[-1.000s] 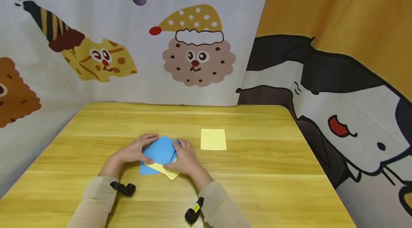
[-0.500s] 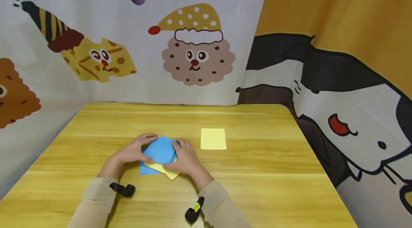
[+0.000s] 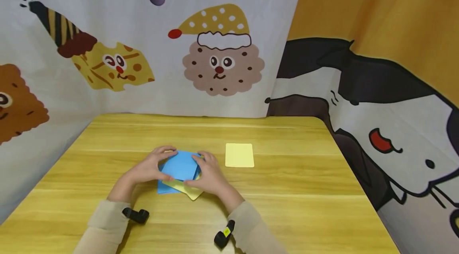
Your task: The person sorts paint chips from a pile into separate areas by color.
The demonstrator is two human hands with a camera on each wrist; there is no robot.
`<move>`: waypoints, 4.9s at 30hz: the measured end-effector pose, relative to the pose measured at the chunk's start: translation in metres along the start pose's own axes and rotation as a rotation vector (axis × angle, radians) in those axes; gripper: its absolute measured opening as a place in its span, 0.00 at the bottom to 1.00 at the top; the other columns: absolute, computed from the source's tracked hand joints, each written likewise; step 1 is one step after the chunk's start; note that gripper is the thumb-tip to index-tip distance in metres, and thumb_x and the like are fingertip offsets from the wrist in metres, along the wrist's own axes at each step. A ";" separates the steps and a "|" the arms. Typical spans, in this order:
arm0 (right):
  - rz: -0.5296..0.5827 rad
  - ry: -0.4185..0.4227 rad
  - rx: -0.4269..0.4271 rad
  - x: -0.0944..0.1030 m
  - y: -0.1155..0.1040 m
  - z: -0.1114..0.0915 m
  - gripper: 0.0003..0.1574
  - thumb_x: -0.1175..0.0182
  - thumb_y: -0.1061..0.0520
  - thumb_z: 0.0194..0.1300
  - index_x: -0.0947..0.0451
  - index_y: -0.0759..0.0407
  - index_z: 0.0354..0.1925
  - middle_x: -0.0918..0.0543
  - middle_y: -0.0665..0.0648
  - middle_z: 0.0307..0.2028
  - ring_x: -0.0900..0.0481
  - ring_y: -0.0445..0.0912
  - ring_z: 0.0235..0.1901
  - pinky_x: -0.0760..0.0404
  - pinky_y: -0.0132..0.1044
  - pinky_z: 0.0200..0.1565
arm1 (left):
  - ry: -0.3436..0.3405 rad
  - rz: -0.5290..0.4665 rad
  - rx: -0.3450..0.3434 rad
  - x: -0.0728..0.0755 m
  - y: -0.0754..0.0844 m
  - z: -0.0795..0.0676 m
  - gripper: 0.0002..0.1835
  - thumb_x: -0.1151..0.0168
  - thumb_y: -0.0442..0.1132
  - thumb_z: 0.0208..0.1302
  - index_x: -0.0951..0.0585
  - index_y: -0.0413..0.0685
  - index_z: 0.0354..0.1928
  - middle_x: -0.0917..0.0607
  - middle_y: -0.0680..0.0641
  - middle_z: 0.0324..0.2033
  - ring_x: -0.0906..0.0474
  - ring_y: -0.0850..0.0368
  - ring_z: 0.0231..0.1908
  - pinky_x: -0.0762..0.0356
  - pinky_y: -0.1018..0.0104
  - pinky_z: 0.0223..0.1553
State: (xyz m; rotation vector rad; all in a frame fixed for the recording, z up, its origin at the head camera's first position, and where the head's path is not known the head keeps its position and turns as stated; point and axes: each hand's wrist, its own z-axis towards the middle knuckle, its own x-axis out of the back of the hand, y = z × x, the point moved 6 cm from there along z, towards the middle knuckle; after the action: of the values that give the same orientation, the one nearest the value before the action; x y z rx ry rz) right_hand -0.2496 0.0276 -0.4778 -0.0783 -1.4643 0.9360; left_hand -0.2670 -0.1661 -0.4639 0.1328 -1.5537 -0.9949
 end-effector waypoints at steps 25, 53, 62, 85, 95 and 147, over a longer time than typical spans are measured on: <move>0.043 0.023 0.132 0.052 0.035 -0.059 0.57 0.23 0.40 0.43 0.33 0.53 0.68 0.39 0.62 0.66 0.47 0.55 0.66 0.39 0.62 0.58 | -0.032 0.100 -0.163 -0.042 0.063 0.014 0.46 0.22 0.54 0.41 0.28 0.49 0.66 0.34 0.41 0.64 0.44 0.43 0.65 0.41 0.38 0.57; 0.061 -0.103 0.093 0.091 0.088 -0.122 0.57 0.23 0.41 0.44 0.36 0.51 0.69 0.42 0.61 0.68 0.46 0.58 0.65 0.35 0.63 0.55 | -0.085 0.151 -0.153 -0.117 0.120 0.039 0.48 0.23 0.58 0.41 0.28 0.49 0.67 0.33 0.46 0.61 0.41 0.49 0.62 0.46 0.48 0.63; 0.071 -0.122 0.087 0.098 0.101 -0.134 0.57 0.23 0.41 0.44 0.35 0.53 0.69 0.40 0.60 0.67 0.45 0.55 0.64 0.34 0.61 0.54 | -0.092 0.175 -0.124 -0.132 0.131 0.044 0.48 0.23 0.58 0.41 0.28 0.50 0.66 0.33 0.45 0.61 0.42 0.48 0.63 0.48 0.51 0.64; 0.052 -0.176 0.085 0.091 0.107 -0.137 0.56 0.30 0.33 0.50 0.36 0.54 0.70 0.43 0.62 0.68 0.48 0.60 0.66 0.40 0.67 0.55 | -0.150 0.193 -0.109 -0.136 0.125 0.043 0.47 0.25 0.60 0.43 0.29 0.51 0.67 0.37 0.47 0.65 0.45 0.48 0.65 0.48 0.51 0.65; 0.082 -0.111 0.056 0.093 0.106 -0.134 0.54 0.29 0.36 0.50 0.36 0.51 0.70 0.42 0.58 0.69 0.47 0.57 0.66 0.38 0.64 0.55 | -0.140 0.101 -0.147 -0.118 0.127 0.043 0.47 0.23 0.57 0.43 0.29 0.51 0.67 0.35 0.47 0.65 0.45 0.47 0.66 0.48 0.47 0.64; -0.069 0.068 -0.040 0.006 0.013 -0.020 0.57 0.32 0.31 0.48 0.35 0.58 0.68 0.38 0.61 0.67 0.44 0.57 0.66 0.39 0.59 0.60 | -0.034 0.001 0.031 -0.025 -0.002 0.015 0.51 0.22 0.52 0.42 0.34 0.44 0.69 0.40 0.43 0.70 0.51 0.37 0.68 0.47 0.33 0.59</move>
State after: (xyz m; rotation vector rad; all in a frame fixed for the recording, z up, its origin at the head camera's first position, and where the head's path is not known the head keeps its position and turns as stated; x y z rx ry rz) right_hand -0.2393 0.0496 -0.4838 -0.0878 -1.4139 0.8402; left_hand -0.2739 -0.1448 -0.4832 0.1371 -1.5999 -0.9769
